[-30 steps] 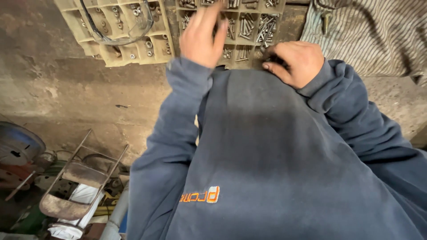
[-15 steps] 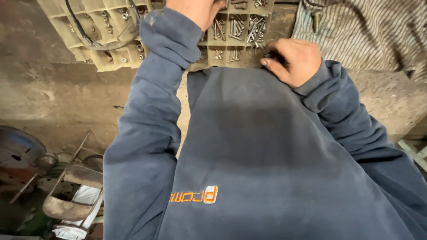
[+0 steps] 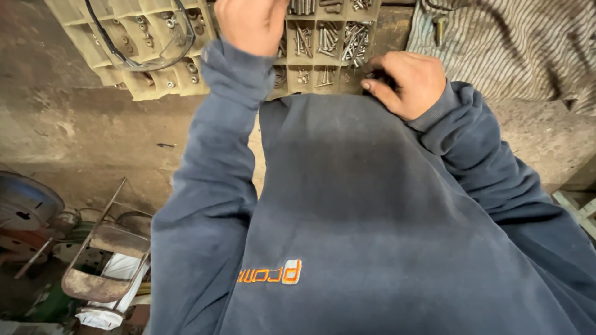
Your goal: The person sorts through a compartmentalized organizer filled with various metal fasteners, picking up bolts, nuts, and washers. They examine the items in their hands, occasionally placing them back into the organizer or holding them together.
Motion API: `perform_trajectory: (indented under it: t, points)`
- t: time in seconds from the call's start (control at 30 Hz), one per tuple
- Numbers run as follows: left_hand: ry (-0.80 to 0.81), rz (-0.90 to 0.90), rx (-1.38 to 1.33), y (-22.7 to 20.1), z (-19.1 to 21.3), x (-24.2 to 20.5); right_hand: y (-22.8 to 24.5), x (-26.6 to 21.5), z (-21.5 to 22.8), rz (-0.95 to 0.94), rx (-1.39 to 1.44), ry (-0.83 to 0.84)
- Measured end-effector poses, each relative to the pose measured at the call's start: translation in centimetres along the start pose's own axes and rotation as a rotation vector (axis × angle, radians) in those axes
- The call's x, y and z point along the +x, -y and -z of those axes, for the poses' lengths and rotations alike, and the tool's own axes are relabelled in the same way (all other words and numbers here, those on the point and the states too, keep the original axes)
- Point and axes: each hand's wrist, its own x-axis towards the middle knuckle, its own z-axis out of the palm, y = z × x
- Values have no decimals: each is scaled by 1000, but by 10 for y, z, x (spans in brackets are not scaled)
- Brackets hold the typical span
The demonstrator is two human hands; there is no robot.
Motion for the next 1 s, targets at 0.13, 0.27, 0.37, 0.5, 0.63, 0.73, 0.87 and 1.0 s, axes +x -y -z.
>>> perform_trajectory:
  t: [0.13, 0.27, 0.37, 0.5, 0.63, 0.73, 0.87, 1.0]
  points:
    - [-203, 480, -699, -46, 34, 3, 3, -1, 2, -54, 103, -57]
    - [-2, 875, -1474, -85, 41, -15, 10, 1, 10, -117, 210, -86]
    - [313, 954, -1438, -104, 35, -34, 9, 1, 20, -61, 306, -96]
    - [489, 867, -1554, -113, 46, -34, 10, -2, 30, -13, 408, -83]
    - [517, 816, -1627, -118, 55, -27, 16, -1, 31, -7, 470, -104]
    - [550, 825, -1586, -124, 60, -21, 18, -5, 21, -31, 561, -150]
    - [490, 733, -1614, -130, 60, -21, 16, -8, 13, -75, 672, -196]
    - [469, 627, -1489, -133, 72, -10, 11, -10, 13, -105, 771, -193]
